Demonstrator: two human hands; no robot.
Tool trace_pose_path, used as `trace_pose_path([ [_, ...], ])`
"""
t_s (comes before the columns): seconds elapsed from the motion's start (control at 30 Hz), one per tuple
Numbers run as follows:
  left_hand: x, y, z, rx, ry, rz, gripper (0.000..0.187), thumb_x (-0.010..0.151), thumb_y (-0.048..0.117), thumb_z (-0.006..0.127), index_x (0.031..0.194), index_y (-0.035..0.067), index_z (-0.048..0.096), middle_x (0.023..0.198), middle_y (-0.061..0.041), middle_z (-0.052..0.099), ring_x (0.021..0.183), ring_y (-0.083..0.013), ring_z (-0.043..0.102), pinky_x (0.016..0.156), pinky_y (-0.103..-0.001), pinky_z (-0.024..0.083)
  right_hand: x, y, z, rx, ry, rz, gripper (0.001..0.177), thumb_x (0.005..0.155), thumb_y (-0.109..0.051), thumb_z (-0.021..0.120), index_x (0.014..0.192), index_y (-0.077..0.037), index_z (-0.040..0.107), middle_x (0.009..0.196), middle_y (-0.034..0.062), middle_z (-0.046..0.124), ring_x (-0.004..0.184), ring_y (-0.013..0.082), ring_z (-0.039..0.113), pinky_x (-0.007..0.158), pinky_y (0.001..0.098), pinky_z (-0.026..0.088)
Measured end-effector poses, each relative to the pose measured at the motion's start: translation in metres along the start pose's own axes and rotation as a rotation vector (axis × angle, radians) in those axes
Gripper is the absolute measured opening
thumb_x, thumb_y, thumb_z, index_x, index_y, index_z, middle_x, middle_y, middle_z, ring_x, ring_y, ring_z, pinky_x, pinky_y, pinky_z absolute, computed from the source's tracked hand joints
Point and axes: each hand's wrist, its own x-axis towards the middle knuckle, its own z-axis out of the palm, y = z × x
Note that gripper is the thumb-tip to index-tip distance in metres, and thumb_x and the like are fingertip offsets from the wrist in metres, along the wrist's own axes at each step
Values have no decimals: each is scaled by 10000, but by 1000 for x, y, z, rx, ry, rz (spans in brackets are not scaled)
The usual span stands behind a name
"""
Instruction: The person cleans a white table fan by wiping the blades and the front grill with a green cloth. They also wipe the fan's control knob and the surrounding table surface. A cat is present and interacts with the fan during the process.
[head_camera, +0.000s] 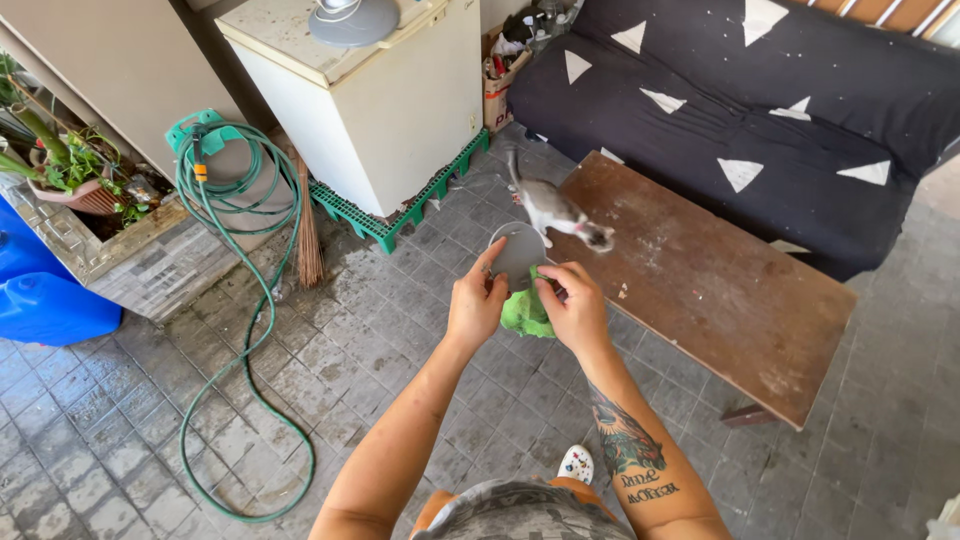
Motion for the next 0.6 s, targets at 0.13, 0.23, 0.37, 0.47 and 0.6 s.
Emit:
trace_pose_path([
  [0.13, -24, -6, -35, 90, -25, 42, 515, 951, 77, 580, 1459, 161, 571, 691, -125, 683, 565, -167, 639, 587, -344, 522, -28, -27, 32, -43, -75, 35, 224, 883, -103, 762, 1097, -41, 737, 961, 67, 689, 713, 158, 686, 630, 283, 546],
  [0.23, -37, -3, -55, 127, -45, 40, 511, 946, 79, 583, 1447, 183, 588, 656, -137, 654, 532, -193, 610, 562, -363, 498, -43, -46, 44, -91, -104, 64, 290, 848, -113, 796, 1116, -44, 709, 931, 67, 661, 709, 164, 666, 634, 290, 535],
  [0.37, -53, -3, -73, 113, -68, 110, 505, 951, 79, 585, 1445, 186, 586, 683, -133, 657, 554, -200, 625, 572, -363, 505, -57, -63, 53, -119, -95, 71, 296, 850, -92, 790, 1124, -48, 687, 933, 73, 640, 747, 183, 661, 647, 303, 542],
  [0.47, -60, -3, -79, 114, -70, 130, 501, 955, 77, 585, 1443, 185, 583, 695, -139, 657, 562, -200, 632, 583, -357, 511, -67, -78, 53, -110, -17, 20, 278, 872, -81, 768, 1136, -55, 688, 977, 67, 649, 765, 173, 682, 668, 304, 563],
  [0.6, -66, -2, -83, 100, -102, 200, 518, 973, 69, 612, 1470, 209, 575, 716, -153, 659, 583, -191, 640, 604, -351, 526, -71, -92, 50, -172, -22, -82, 269, 874, -79, 761, 1138, -76, 708, 1028, 78, 666, 809, 229, 700, 681, 324, 566],
])
